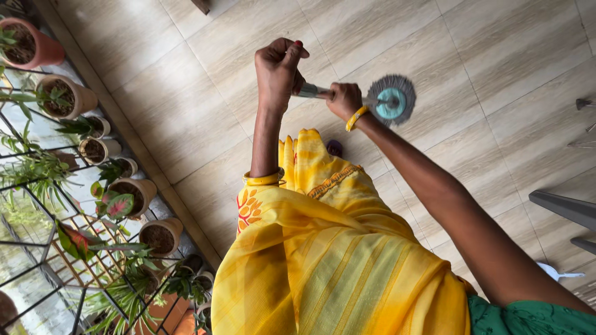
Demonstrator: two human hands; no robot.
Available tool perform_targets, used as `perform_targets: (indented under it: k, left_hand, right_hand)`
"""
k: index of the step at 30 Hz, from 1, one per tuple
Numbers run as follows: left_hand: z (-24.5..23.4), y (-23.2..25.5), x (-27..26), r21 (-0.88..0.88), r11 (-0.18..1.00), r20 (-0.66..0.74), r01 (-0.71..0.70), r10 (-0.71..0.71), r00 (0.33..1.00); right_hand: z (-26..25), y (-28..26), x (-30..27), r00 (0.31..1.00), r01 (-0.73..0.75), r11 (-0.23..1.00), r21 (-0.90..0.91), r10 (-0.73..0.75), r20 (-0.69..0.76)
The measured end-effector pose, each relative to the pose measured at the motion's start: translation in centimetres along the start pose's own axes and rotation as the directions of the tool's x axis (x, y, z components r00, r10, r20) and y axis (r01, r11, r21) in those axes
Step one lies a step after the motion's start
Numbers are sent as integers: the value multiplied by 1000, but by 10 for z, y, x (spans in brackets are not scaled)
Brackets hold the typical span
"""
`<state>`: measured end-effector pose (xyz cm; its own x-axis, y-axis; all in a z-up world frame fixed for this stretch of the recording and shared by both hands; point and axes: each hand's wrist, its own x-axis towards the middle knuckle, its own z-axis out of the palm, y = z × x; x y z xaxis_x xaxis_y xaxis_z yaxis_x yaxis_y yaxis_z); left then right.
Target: The person mops a tiled floor using a spin mop, moving around a birdcage, a chair, and a bed. They navigate the mop under furniture and along the edges of the room, covering a significant area of the floor.
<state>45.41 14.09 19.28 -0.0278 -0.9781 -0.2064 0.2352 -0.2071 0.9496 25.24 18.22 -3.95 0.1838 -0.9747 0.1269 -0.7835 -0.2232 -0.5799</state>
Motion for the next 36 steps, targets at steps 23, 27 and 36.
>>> perform_targets:
  k: [23, 27, 36]
  left_hand:
    - [-327, 72, 9, 309, 901, -353, -305, 407, 843]
    - [-314, 19, 23, 246, 917, -468, -314, 396, 790]
    - [-289, 10, 44, 128, 987, -550, -93, 149, 822]
  right_hand:
    - [258, -243, 218, 964, 238, 961, 143, -252, 87]
    - [278, -210, 251, 944, 275, 959, 69, -283, 170]
    - [252, -177, 239, 949, 262, 959, 104, -276, 152]
